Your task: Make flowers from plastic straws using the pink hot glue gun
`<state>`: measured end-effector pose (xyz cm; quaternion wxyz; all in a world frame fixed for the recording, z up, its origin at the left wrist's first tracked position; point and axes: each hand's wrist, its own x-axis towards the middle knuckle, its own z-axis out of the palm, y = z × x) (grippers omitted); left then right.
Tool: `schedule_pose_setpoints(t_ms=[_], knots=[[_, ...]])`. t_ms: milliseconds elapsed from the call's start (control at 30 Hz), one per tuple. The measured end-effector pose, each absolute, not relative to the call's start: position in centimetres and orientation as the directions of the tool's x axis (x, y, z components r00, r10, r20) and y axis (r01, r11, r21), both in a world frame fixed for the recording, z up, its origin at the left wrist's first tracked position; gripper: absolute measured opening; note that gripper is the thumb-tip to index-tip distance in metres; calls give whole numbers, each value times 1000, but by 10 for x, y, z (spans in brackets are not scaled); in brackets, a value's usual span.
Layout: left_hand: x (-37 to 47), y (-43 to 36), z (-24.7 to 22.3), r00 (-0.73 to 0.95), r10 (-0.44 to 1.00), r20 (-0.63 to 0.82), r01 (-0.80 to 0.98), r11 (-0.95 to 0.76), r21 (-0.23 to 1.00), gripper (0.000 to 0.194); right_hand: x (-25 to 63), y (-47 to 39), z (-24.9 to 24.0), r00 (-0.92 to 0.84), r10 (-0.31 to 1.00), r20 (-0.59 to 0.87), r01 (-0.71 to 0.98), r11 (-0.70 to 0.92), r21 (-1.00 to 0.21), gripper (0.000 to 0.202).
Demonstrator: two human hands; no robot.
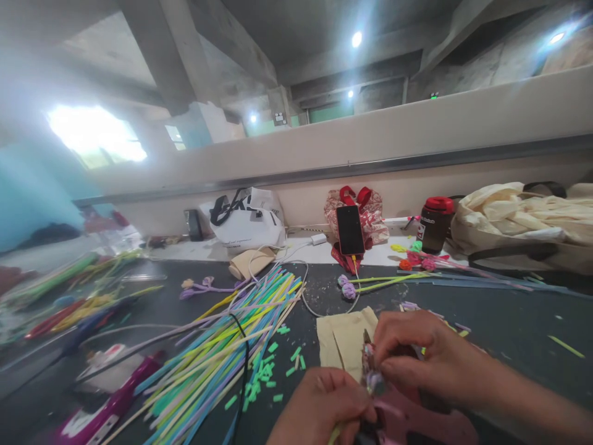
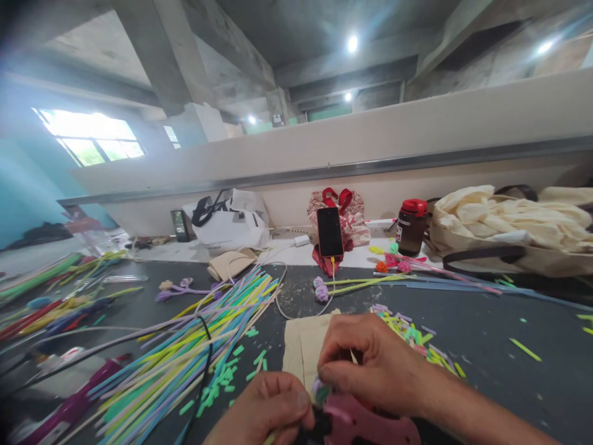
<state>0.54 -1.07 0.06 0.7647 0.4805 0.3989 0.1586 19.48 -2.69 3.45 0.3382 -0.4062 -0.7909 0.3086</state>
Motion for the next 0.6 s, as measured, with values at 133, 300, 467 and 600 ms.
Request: schedule_pose_setpoints(t_ms=[133, 300, 467, 600], knots=[[8, -13, 4, 629, 616, -475, 141, 510, 849, 25, 196, -30, 31, -486, 842, 233, 499, 487, -717, 14], [6, -18, 4, 600, 650, -466, 129, 497, 858, 22, 197, -31, 33, -503, 840, 203, 566, 497, -657, 16], [8, -19, 2, 565, 680, -467, 115, 495, 861, 21, 196, -32, 33, -497, 849, 182, 608, 490, -624, 16], [10, -16, 3, 589, 651, -479, 109, 523, 845, 22, 196, -31, 28, -495, 846, 199, 632, 507, -586, 13]])
